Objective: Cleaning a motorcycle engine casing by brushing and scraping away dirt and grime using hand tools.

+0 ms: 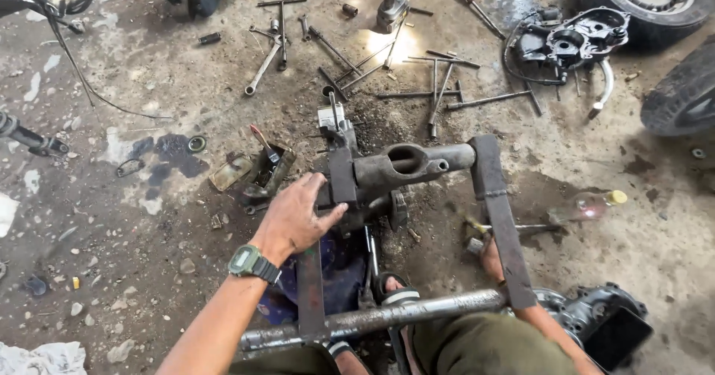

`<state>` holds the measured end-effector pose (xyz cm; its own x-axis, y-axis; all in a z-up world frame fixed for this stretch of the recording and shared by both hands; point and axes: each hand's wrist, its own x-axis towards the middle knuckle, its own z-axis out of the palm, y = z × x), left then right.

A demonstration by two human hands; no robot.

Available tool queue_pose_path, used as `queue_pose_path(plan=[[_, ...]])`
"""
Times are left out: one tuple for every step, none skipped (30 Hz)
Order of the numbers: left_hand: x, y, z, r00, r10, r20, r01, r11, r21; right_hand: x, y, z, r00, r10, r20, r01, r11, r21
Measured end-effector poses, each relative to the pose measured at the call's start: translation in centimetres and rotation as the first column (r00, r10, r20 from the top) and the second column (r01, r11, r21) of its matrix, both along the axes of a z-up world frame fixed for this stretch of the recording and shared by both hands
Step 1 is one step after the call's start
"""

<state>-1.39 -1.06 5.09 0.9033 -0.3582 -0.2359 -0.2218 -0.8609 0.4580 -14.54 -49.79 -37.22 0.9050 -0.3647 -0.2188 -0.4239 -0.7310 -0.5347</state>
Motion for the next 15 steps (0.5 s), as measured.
queue_pose_path(plan=[[0.2,0.2,-0.9,1.0,-0.016,-0.002,0.016,1.0,-0.013,0.6,1.0,4.6,1.0,-0.016,-0.002,0.016,1.0,-0.013],[0.4,0.3,-1.8,1.0,-0.017,0.02,0.017,1.0,-0.018,1.1,1.8,9.8,0.989,-0.146,-0.008,0.145,0.972,0.187],[0.6,0.7,-2.6,0.999,-0.013,0.048,0.014,1.0,-0.021,1.6,2.7,15.5,0.963,-0.267,-0.029,0.257,0.887,0.382],[0.4,0.4,-2.0,0.998,-0.024,0.051,0.026,0.999,-0.03,2.6,4.0,21.7,0.96,-0.278,-0.023,0.266,0.888,0.375],[0.2,0.3,-1.5,0.999,-0.015,0.051,0.017,1.0,-0.026,2.9,5.8,27.8,0.922,-0.374,-0.097,0.375,0.81,0.451],[0.0,0.2,-0.9,0.999,-0.007,0.05,0.008,1.0,-0.022,2.6,8.2,33.8,0.872,-0.456,-0.177,0.477,0.712,0.515],[0.4,0.4,-2.6,0.999,-0.007,0.052,0.008,1.0,-0.027,2.6,6.9,35.8,0.872,-0.457,-0.173,0.476,0.715,0.512],[0.8,0.7,-4.3,0.998,-0.027,0.059,0.028,0.999,-0.017,2.6,5.6,37.8,0.905,-0.383,-0.184,0.392,0.587,0.708],[1.4,1.1,-5.8,0.997,-0.045,0.066,0.045,0.999,-0.003,2.9,4.4,39.8,0.937,-0.305,-0.169,0.29,0.414,0.863],[1.5,0.8,-5.7,0.997,-0.042,0.067,0.042,0.999,-0.004,2.9,5.2,41.1,0.938,-0.302,-0.168,0.288,0.416,0.863],[1.3,0.8,-5.6,0.997,-0.035,0.066,0.036,0.999,-0.019,2.9,6.1,42.4,0.944,-0.236,-0.229,0.318,0.478,0.819],[1.2,0.8,-5.5,0.997,-0.028,0.066,0.03,0.999,-0.034,2.9,7.0,43.6,0.94,-0.173,-0.293,0.339,0.541,0.769],[0.8,0.8,-4.4,0.997,-0.023,0.073,0.025,0.999,-0.031,2.8,7.4,41.5,0.944,-0.167,-0.286,0.33,0.541,0.774],[0.5,0.7,-3.4,0.995,0.017,0.098,-0.01,0.998,-0.068,2.8,7.8,39.4,0.976,-0.128,-0.179,0.215,0.717,0.663],[0.1,0.5,-2.4,0.992,0.055,0.114,-0.042,0.993,-0.108,2.7,8.0,37.4,0.994,-0.065,-0.082,0.098,0.855,0.509]])
